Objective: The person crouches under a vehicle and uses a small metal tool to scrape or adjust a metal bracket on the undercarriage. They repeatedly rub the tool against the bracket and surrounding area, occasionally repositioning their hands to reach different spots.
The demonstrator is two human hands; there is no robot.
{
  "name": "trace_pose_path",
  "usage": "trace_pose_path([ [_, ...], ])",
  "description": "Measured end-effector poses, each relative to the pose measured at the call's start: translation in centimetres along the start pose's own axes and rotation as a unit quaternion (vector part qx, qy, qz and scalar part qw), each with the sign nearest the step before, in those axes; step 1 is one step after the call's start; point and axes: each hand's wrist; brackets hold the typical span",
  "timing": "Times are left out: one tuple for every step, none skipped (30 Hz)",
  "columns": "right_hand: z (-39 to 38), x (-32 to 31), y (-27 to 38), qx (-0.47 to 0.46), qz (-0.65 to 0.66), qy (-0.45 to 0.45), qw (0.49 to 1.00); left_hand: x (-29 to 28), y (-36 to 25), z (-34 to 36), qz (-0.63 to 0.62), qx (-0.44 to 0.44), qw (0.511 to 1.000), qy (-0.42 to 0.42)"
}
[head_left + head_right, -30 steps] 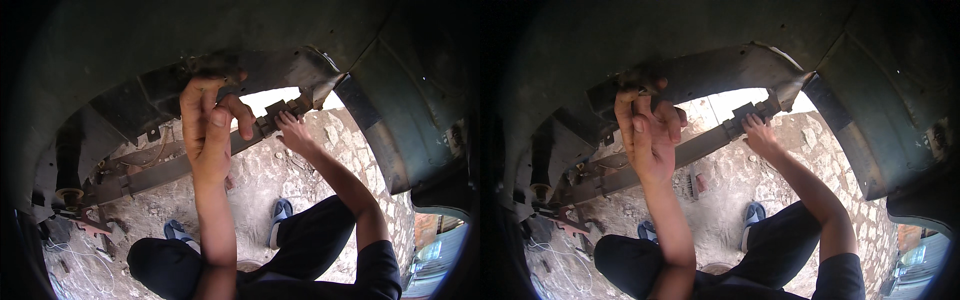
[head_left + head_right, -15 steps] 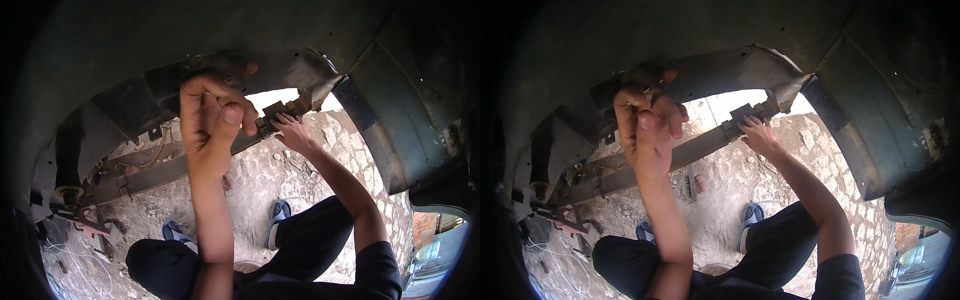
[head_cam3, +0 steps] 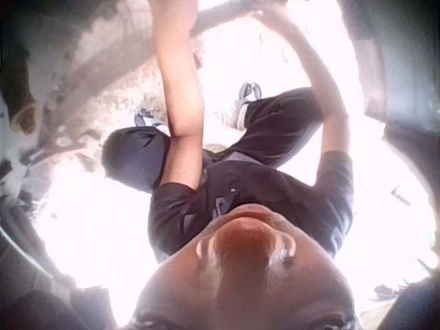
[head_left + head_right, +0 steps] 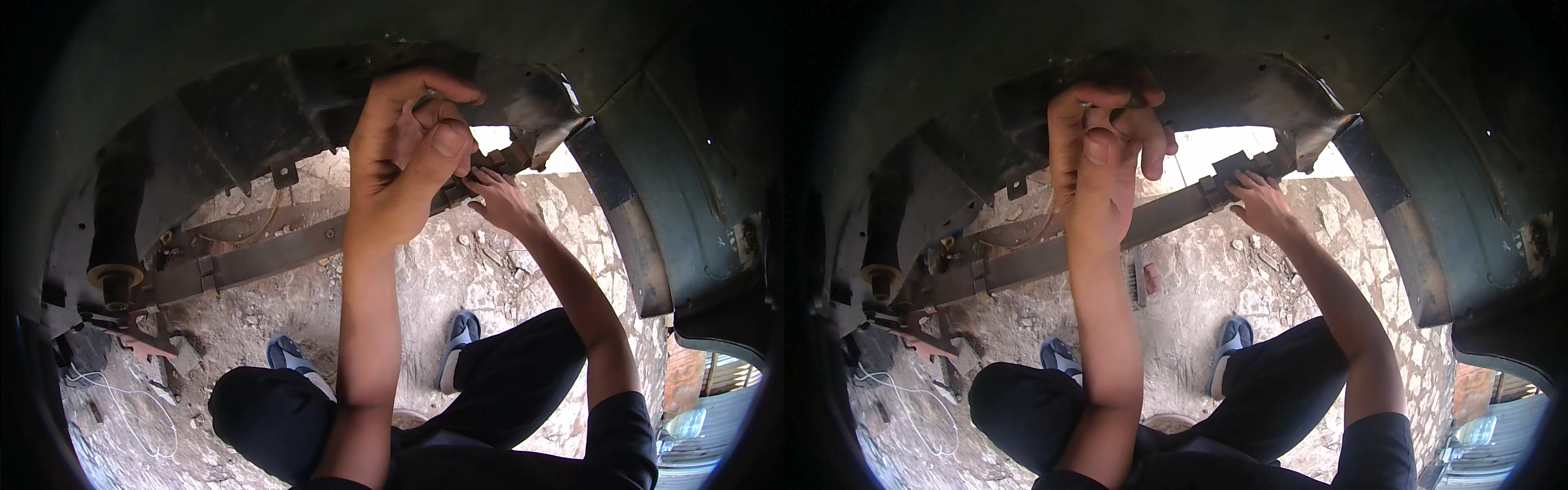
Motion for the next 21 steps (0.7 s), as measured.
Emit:
trace_pose_path([
  [-0.1,0.1,-0.4,-0.004,-0.006,-0.009,1.000,0.0,0.0,0.0,0.011,0.003,1.000,0.000],
  [-0.3,0.6,-0.2,0.008,-0.027,0.000,1.000,0.0,0.0,0.0,0.023,0.006,1.000,0.001],
  [-0.2,0.6,0.5,0.004,-0.006,0.012,1.000,-0.2,-0.1,0.0,0.041,0.007,0.999,0.002],
  [-0.1,0.6,1.0,0.000,0.014,0.023,1.000,-0.4,-0.2,0.0,0.063,0.011,0.998,0.002],
  [-0.1,0.5,1.3,-0.004,0.035,0.035,0.999,-0.5,-0.2,0.1,0.084,0.015,0.996,0.002],
  [0.0,0.2,1.1,0.002,0.023,0.055,0.998,-0.5,-0.2,0.1,0.110,0.019,0.994,0.001],
  [0.0,-0.3,0.6,0.006,0.015,0.074,0.997,-0.4,-0.2,0.1,0.105,0.018,0.994,0.000],
  [-0.3,0.1,-0.2,0.009,0.006,0.035,0.999,-0.3,-0.3,0.2,0.101,0.018,0.995,-0.002],
  [-0.5,0.9,-0.9,0.011,0.000,-0.002,1.000,0.1,-0.2,0.3,0.071,0.012,0.997,-0.007],
  [-0.2,0.3,-0.5,0.007,-0.022,0.009,1.000,0.2,-0.1,0.1,0.040,0.006,0.999,-0.013],
  [-0.2,0.2,0.7,0.025,-0.035,0.031,0.999,0.3,-0.1,-0.3,0.040,0.004,0.999,-0.022],
  [-0.2,0.2,1.3,0.008,-0.003,0.048,0.999,0.4,0.0,-0.3,0.040,0.008,0.999,-0.026],
  [-0.3,0.1,1.6,-0.009,0.030,0.065,0.997,0.4,0.0,-0.2,0.040,0.011,0.999,-0.029],
  [-0.1,-0.2,1.3,0.001,0.032,0.074,0.997,-0.1,-0.3,-0.2,0.150,-0.002,0.989,-0.004],
  [0.3,-0.4,1.0,0.010,0.038,0.082,0.996,-0.2,-0.2,-0.1,0.125,0.010,0.992,0.004],
  [0.1,-0.4,0.6,0.017,-0.005,0.063,0.998,-0.4,-0.1,0.0,0.100,0.021,0.995,0.011],
  [0.1,-0.3,0.5,0.019,-0.028,0.057,0.998,-0.6,-0.1,0.0,0.113,0.017,0.993,0.007],
  [0.0,0.0,0.5,0.022,-0.049,0.051,0.997,-1.0,0.0,0.1,0.126,0.013,0.992,0.004],
  [-0.2,0.3,0.6,0.025,-0.071,0.046,0.996,-1.0,0.1,-0.1,0.132,0.012,0.991,0.002],
  [-0.3,0.9,1.2,0.034,-0.065,0.064,0.995,-1.0,0.2,-0.2,0.138,0.010,0.990,0.000],
  [-0.1,0.8,1.6,0.028,-0.039,0.071,0.996,-0.9,-0.1,-0.2,0.149,0.010,0.989,-0.001],
])
Point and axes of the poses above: each hand's wrist, its own z-axis towards the middle knuckle, its own x-axis out of the palm, y = z × x, and after that the axes turned 14 degrees about -x, right-handed
